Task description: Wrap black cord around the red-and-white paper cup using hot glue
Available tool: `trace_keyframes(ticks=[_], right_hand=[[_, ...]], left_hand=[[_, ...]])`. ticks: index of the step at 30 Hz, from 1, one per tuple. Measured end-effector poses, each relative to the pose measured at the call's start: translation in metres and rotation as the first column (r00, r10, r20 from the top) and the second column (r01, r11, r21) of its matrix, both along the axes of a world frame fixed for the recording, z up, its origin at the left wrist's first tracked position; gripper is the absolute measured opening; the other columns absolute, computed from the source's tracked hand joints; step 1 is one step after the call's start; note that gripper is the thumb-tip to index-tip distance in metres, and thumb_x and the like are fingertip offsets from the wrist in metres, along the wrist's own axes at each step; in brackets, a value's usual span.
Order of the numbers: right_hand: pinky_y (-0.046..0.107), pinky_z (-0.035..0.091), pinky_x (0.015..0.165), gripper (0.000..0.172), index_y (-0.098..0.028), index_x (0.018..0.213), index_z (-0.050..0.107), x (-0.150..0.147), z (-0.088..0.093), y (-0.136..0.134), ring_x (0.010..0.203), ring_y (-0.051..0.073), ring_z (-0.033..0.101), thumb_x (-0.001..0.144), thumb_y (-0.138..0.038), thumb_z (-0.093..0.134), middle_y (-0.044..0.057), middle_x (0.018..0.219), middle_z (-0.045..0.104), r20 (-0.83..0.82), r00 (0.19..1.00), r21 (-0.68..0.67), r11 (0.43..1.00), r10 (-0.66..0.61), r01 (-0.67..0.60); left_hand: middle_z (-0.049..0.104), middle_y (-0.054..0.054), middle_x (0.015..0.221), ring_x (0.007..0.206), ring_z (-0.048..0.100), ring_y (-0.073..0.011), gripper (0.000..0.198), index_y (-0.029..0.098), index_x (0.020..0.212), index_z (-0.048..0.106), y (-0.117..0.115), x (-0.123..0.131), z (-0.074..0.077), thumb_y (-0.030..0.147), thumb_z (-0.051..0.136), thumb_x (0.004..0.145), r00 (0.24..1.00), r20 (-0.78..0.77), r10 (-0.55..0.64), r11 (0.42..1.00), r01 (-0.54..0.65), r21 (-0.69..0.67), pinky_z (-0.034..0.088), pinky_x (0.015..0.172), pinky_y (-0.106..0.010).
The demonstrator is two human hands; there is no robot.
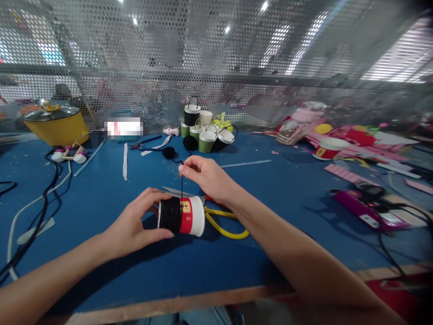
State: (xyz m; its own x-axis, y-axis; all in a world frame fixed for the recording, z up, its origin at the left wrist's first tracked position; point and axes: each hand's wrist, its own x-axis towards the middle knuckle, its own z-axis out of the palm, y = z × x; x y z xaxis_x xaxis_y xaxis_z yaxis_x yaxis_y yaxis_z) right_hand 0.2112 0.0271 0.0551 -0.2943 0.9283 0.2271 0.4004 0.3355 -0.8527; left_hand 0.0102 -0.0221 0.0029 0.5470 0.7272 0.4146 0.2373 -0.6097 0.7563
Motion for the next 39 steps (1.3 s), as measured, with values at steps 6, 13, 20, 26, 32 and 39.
trace_keyframes(ticks=[6,13,20,26,32,39], right_hand=[[0.026,0.035,0.058,0.022,-0.016,0.072,0.052,-0.002,-0.003,-0.002,0.059,0.011,0.043,0.079,-0.037,0.052,-0.001,0.066,0.053,0.056,0.998,-0.034,0.999,0.014,-0.012],[0.027,0.036,0.060,0.021,-0.017,0.071,0.052,-0.005,0.000,-0.006,0.061,0.011,0.045,0.079,-0.036,0.052,-0.001,0.068,0.055,0.047,0.999,-0.035,0.999,0.028,-0.026],[0.025,0.033,0.056,0.020,-0.017,0.070,0.052,-0.006,0.000,-0.007,0.057,0.010,0.041,0.078,-0.035,0.053,-0.003,0.063,0.051,0.064,0.997,-0.100,0.995,0.035,-0.028],[0.025,0.035,0.058,0.021,-0.017,0.066,0.051,-0.006,-0.002,-0.008,0.059,0.010,0.044,0.077,-0.035,0.054,-0.003,0.063,0.052,0.116,0.990,-0.168,0.984,0.085,-0.065],[0.024,0.035,0.057,0.017,-0.017,0.068,0.052,-0.006,0.002,-0.010,0.059,0.010,0.044,0.078,-0.030,0.055,-0.003,0.064,0.052,0.160,0.978,-0.214,0.972,0.133,-0.097],[0.024,0.035,0.058,0.016,-0.017,0.071,0.051,-0.005,0.007,-0.013,0.064,0.011,0.045,0.082,-0.028,0.052,-0.002,0.069,0.051,0.273,0.933,-0.208,0.961,0.234,-0.181]], left_hand=[[0.053,-0.010,0.111,0.101,0.055,-0.0227,0.049,0.025,0.119,0.047,-0.003,-0.001,0.000,0.034,0.068,0.075,0.998,-0.057,0.016,0.996,-0.010,0.093,0.053,0.082,-0.035],[0.053,-0.011,0.114,0.105,0.055,-0.0238,0.049,0.024,0.120,0.047,-0.003,-0.002,0.000,0.035,0.066,0.077,0.990,-0.130,0.061,0.977,-0.032,0.211,0.050,0.087,-0.038],[0.053,-0.011,0.114,0.105,0.055,-0.0244,0.045,0.023,0.119,0.047,-0.004,-0.002,-0.002,0.034,0.064,0.079,0.985,-0.138,0.103,0.952,-0.058,0.301,0.049,0.088,-0.040],[0.053,-0.012,0.114,0.105,0.056,-0.0241,0.045,0.023,0.121,0.045,-0.003,-0.003,-0.004,0.029,0.063,0.080,0.984,-0.139,0.115,0.913,-0.049,0.406,0.050,0.087,-0.039],[0.051,-0.012,0.115,0.107,0.054,-0.0219,0.041,0.023,0.122,0.043,-0.003,-0.002,-0.005,0.022,0.058,0.084,0.987,-0.120,0.104,0.862,-0.029,0.506,0.050,0.087,-0.036],[0.049,-0.011,0.116,0.111,0.048,-0.0224,0.044,0.020,0.122,0.044,-0.002,-0.004,-0.003,0.007,0.056,0.082,0.984,-0.151,0.090,0.788,0.022,0.616,0.047,0.093,-0.038]])
